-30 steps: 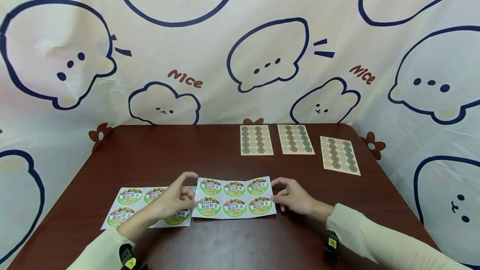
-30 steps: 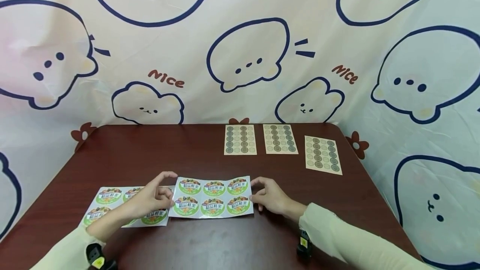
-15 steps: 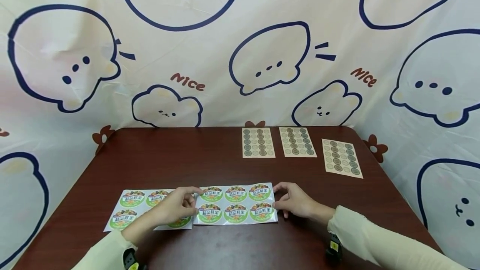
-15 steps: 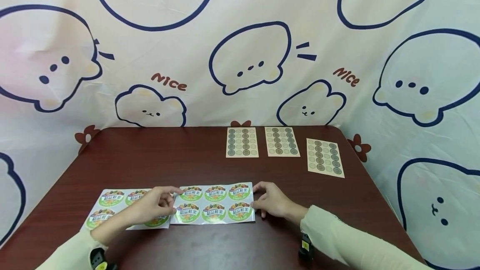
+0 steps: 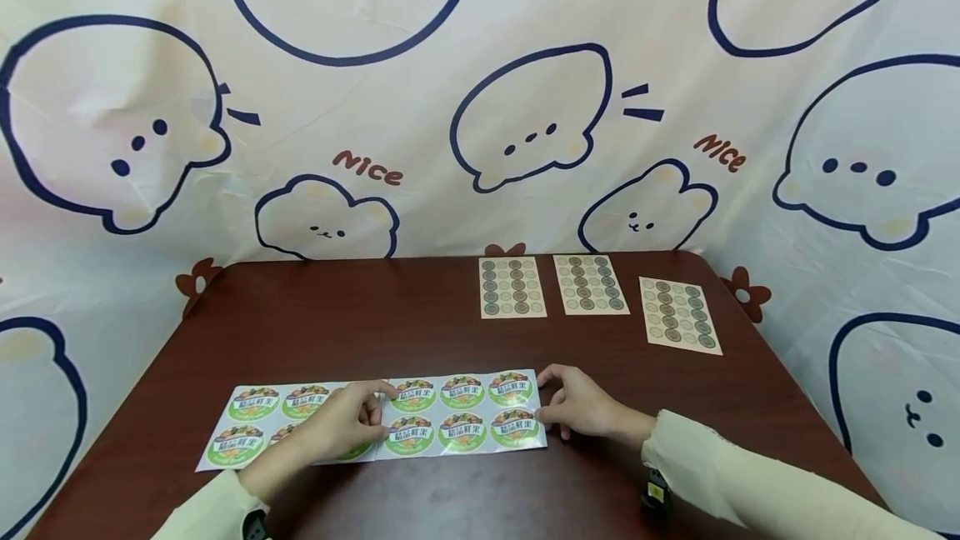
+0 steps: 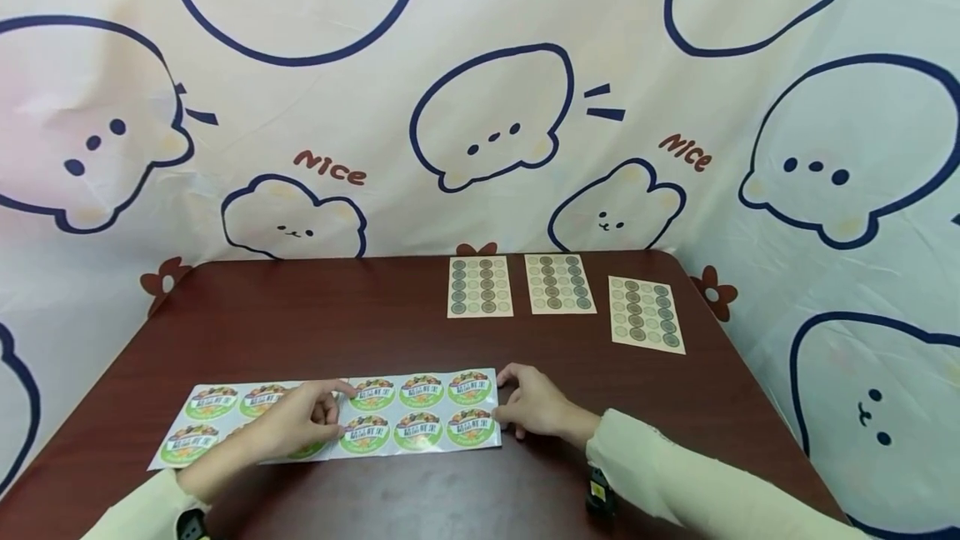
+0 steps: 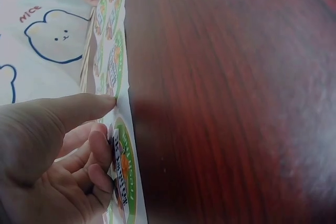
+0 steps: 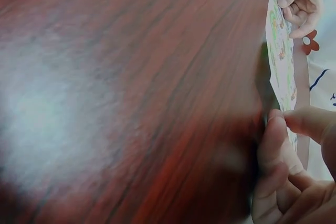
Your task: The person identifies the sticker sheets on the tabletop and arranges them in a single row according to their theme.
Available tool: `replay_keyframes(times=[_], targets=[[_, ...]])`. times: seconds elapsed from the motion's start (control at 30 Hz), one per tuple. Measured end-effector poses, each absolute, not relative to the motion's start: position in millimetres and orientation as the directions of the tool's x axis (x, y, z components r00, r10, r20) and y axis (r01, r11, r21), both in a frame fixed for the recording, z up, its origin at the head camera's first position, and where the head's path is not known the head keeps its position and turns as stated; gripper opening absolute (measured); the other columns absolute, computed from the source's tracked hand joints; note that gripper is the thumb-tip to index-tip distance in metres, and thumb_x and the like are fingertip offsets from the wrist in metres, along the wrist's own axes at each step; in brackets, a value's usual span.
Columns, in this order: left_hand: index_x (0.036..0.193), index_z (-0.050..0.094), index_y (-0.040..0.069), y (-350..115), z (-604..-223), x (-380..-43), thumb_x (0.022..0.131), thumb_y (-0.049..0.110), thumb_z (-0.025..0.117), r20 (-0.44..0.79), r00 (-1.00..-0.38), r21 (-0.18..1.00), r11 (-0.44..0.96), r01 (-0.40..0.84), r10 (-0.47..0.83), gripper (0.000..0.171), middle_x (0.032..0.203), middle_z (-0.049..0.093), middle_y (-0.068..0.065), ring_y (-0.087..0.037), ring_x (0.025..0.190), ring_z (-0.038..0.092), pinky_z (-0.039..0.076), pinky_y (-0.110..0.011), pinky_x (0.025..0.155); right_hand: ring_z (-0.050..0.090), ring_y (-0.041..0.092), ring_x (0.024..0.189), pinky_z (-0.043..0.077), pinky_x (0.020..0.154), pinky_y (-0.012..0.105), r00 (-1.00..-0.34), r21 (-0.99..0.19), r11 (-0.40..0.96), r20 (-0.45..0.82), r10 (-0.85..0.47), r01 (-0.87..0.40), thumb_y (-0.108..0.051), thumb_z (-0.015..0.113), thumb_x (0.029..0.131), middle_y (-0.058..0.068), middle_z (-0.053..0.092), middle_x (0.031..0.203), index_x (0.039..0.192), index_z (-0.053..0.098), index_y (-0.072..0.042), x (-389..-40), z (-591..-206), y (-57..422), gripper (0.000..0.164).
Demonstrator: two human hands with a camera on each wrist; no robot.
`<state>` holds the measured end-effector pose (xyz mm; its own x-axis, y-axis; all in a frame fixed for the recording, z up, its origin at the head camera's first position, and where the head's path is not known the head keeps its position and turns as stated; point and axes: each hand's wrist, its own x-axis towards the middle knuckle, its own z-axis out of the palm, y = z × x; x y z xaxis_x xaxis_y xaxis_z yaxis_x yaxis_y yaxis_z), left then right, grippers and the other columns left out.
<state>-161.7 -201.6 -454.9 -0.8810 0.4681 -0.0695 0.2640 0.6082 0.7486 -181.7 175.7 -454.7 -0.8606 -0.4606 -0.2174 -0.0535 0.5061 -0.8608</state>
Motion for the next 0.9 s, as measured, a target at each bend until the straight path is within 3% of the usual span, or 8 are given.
replay_keyframes(times=[0.53, 0.9], targets=[[0.129, 0.060, -0.004, -214, -454, -170, 0.087, 0.001, 0.074, -0.094, -0.873, 0.769, 0.592, 0.242, 0.479, 0.045, 0.075, 0.058, -0.002, -0.003, 0.054, 0.046, 0.041, -0.022, 0.052, 0.050, 0.012, 0.042, 0.042, 0.043, 0.024, -0.887, -0.837, 0.541, -0.191, -0.420, -0.076, -0.006, 0.074, 0.089, 0.005, 0.065, 0.061, 0.119, 0.053, 0.002, -189, -459, 165, 0.038], [0.128, 0.061, -0.001, -210, -439, -179, 0.097, 0.009, 0.064, -0.062, -0.874, 0.755, 0.595, 0.276, 0.483, 0.033, 0.078, 0.063, -0.005, -0.003, 0.053, 0.044, 0.039, -0.023, 0.049, 0.052, 0.012, 0.045, 0.041, 0.047, 0.025, -0.910, -0.830, 0.546, -0.138, -0.392, -0.109, -0.010, 0.065, 0.096, 0.010, 0.067, 0.068, 0.109, 0.062, 0.003, -201, -449, 172, 0.018]])
